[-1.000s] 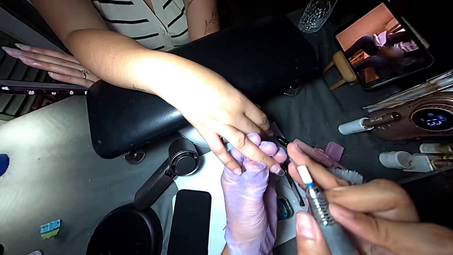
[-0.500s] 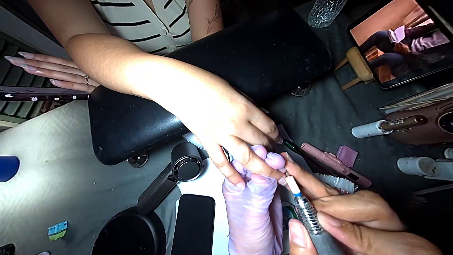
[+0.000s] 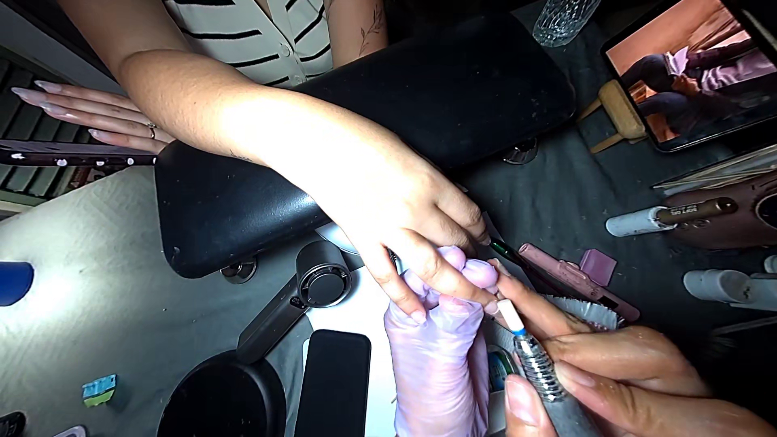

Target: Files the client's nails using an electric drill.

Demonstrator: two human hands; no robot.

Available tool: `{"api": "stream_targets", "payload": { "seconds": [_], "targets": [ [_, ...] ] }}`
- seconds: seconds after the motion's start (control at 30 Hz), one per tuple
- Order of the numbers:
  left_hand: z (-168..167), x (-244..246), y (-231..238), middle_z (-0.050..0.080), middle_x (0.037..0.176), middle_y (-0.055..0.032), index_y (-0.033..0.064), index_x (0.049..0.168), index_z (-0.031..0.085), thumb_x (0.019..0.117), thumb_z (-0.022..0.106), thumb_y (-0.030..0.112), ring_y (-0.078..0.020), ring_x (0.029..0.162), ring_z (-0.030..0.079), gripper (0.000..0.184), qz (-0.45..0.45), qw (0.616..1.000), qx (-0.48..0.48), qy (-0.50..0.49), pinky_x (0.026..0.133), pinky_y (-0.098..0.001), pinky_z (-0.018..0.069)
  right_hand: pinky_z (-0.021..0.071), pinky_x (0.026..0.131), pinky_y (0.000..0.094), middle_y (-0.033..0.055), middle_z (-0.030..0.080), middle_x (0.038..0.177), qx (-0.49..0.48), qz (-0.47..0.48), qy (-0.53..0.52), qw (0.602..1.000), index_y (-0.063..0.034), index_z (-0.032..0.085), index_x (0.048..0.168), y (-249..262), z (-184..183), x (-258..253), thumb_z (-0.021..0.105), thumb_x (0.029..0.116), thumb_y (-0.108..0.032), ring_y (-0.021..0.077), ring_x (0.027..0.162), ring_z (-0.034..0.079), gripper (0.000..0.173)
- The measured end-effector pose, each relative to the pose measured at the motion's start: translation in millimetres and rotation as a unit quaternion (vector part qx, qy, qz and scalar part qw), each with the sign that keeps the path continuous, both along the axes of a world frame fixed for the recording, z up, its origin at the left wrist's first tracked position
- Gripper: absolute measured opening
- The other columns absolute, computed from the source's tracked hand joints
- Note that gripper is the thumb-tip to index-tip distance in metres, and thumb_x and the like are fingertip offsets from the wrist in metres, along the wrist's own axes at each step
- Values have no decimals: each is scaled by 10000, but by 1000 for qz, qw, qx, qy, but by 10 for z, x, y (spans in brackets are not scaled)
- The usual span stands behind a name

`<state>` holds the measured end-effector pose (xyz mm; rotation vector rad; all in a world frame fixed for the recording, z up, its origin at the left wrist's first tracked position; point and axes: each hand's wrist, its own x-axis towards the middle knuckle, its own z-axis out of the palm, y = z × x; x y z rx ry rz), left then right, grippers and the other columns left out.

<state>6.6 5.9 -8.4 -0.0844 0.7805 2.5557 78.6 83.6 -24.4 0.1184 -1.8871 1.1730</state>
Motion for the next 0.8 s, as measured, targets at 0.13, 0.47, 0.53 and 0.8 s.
{"api": "stream_targets", "payload": {
  "seconds": [0.13,0.47,0.53,0.8],
  "targets": [
    [-21,0,-4,730,898,-90,7,1001,672,886,729,-10,-108,864,722,129,-5,1000,5,11,807,-247,596,572,1062,386,81,663,1150,6,0,-3,1000,-18,538,985,-2,-6,-1,691,918,-53,209,1281,633,171],
    [-81,3,-26,734,961,-120,-5,1056,666,905,742,74,-151,929,728,186,-33,998,58,18,861,-281,591,596,1026,395,62,669,1151,-87,31,32,995,-37,557,997,-20,12,-20,648,946,-56,213,1233,664,106],
    [-94,10,-14,730,946,-106,3,1039,672,896,751,79,-137,913,723,180,-22,998,64,19,848,-273,591,586,1037,388,75,673,1176,-87,37,22,995,-33,555,993,-13,18,0,656,948,-55,215,1253,653,114],
    [-91,2,0,727,947,-65,40,1039,663,892,748,51,-96,927,710,171,-7,999,34,28,845,-242,580,541,1082,362,113,672,1202,-118,38,-20,992,8,543,979,-99,62,11,654,917,13,193,1298,615,127]
  ]
}}
